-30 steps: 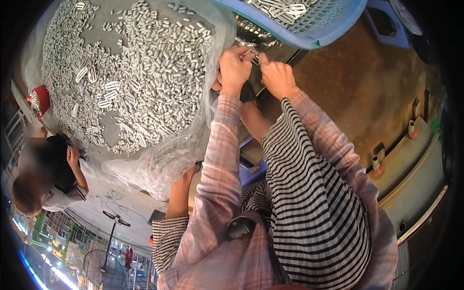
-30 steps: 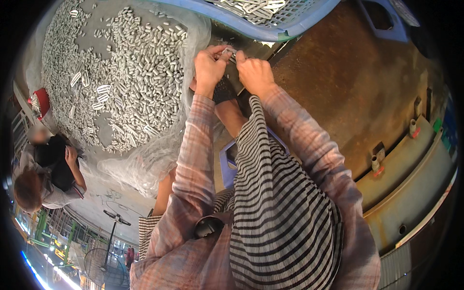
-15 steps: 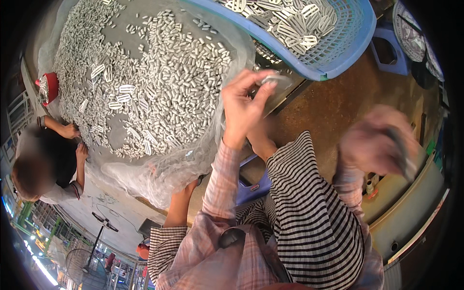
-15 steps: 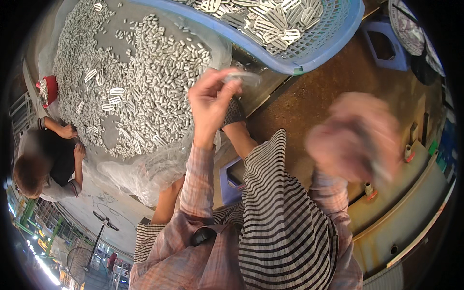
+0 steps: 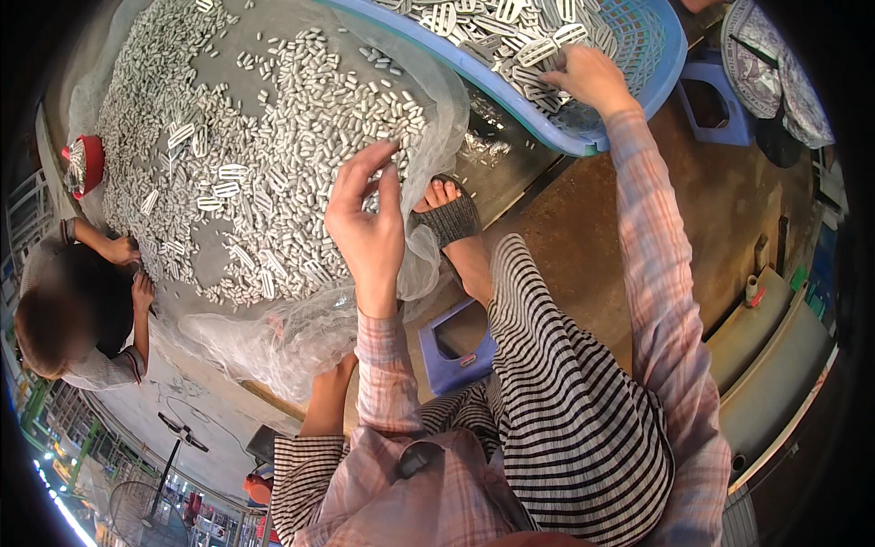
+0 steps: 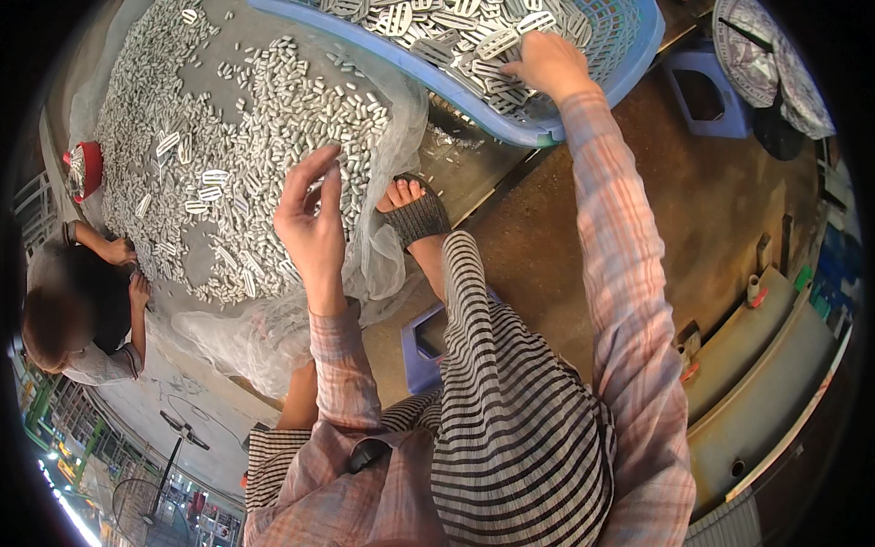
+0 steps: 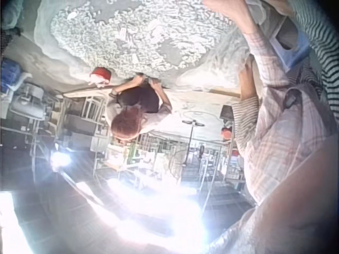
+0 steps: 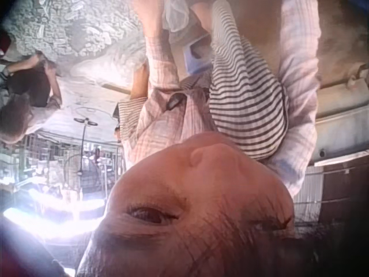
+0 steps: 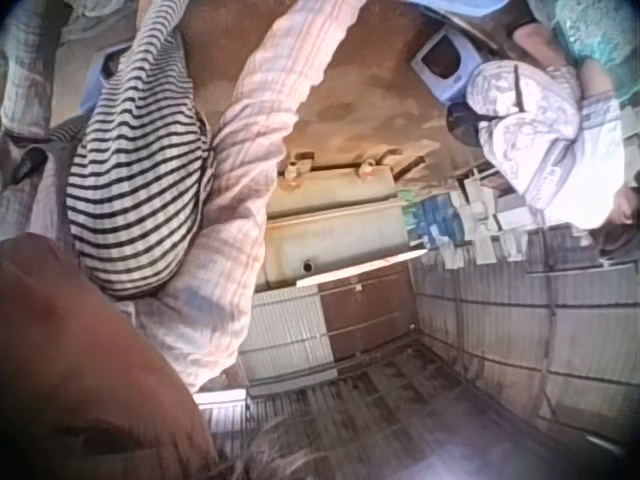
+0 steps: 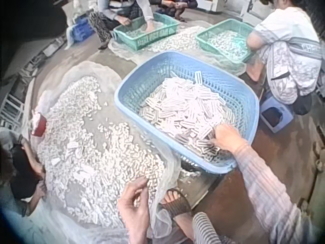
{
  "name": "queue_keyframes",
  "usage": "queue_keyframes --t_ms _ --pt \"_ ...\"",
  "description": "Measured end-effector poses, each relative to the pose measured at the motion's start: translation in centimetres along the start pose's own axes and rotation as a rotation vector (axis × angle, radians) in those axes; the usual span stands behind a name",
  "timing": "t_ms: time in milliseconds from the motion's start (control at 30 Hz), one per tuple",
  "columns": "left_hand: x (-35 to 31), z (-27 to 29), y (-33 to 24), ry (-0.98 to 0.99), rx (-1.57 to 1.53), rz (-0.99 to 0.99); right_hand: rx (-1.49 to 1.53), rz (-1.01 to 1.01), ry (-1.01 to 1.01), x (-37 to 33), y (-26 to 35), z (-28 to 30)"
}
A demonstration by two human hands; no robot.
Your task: The person sorts white capsule-shaped objects from a large pile on a table into a blue basket. They pick up handfuls of capsules, separate them, and place them into the basket.
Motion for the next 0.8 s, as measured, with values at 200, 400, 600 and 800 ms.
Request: queue_keyframes --t_ms 200,400,600,800 --pt "-0.7 -2.3 -1.0 0.113 -0.064 0.013 0.011 0.078 -0.068 2.2 -0.1 -1.4" --pt "0.2 -6.4 -4.1 0.254 -0.145 -0.055 0.156 0.024 -0.165 1.9 -0.3 -0.1" --pt "0.1 -7.0 -4.7 0.133 -0.402 0.109 0.666 0.188 -0.049 -5.6 3.3 6.1" --pt "-0.8 -6.8 -1.2 0.222 -0.422 0.359 0.854 0.454 0.03 -3.3 3.9 6.4"
Point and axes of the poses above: each hand's wrist, its own x-axis towards the middle knuckle, its own z-axis out of the back of the hand, y = z × x, the point moved 4 cm from there along x, towards the middle knuckle, and after that the axes turned 3 degrees about -x, right-handed, at the moved point
